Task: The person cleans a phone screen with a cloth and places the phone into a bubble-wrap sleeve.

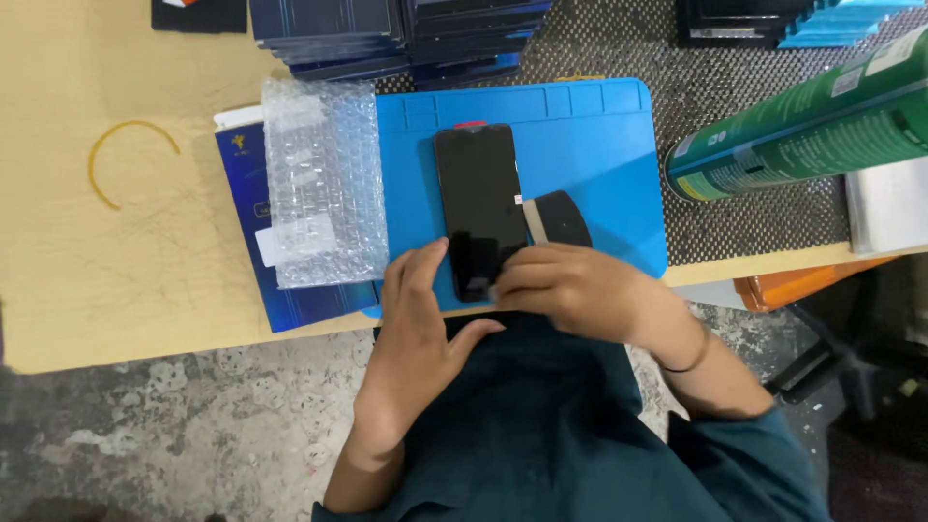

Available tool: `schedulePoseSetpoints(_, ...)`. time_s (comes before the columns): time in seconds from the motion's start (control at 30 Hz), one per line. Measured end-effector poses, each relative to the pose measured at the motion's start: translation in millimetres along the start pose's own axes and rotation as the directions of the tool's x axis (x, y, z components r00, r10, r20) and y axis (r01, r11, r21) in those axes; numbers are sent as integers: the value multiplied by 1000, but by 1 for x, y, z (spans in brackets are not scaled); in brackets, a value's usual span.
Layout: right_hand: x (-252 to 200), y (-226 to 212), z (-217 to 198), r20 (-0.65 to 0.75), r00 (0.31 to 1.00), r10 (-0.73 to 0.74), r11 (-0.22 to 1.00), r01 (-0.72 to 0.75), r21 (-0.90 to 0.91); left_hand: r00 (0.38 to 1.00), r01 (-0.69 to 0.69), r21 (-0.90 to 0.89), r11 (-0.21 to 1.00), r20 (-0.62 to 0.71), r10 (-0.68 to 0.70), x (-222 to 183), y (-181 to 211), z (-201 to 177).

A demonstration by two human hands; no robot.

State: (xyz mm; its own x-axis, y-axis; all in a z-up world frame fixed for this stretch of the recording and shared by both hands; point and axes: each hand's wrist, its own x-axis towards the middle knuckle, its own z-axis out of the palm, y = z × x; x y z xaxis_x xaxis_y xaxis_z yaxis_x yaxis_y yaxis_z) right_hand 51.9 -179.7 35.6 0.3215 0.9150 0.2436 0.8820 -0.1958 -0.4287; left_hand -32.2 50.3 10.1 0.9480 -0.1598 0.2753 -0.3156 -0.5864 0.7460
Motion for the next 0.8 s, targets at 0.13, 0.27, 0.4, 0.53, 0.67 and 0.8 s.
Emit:
schedulePoseSetpoints(0.13,13,-18,-32,104,988,110,994,-112,12,1000,-18,36,999,5,18,3,4,1)
schedulePoseSetpoints(0.27,28,-5,-3,-104,993,62,997,-67,-45,998,-45,128,991,-36,50,3,4,8)
schedulePoseSetpoints(0.4,48,9,-5,-191,973,131,922,-191,-337,995,-27,152,988,-89,41,1,2,13)
schedulePoseSetpoints(0.53,42,-11,3,-112,994,3,959,-35,-280,991,-29,92,995,-125,41,0,-3,14)
schedulePoseSetpoints(0.67,57,7,-17,-30,995,99,943,-104,-317,991,-48,72,996,-122,56,3,0,12)
schedulePoseSetpoints(0.8,51,9,2,84,988,133,853,-71,-517,981,191,-34,981,-4,-192,3,11,5)
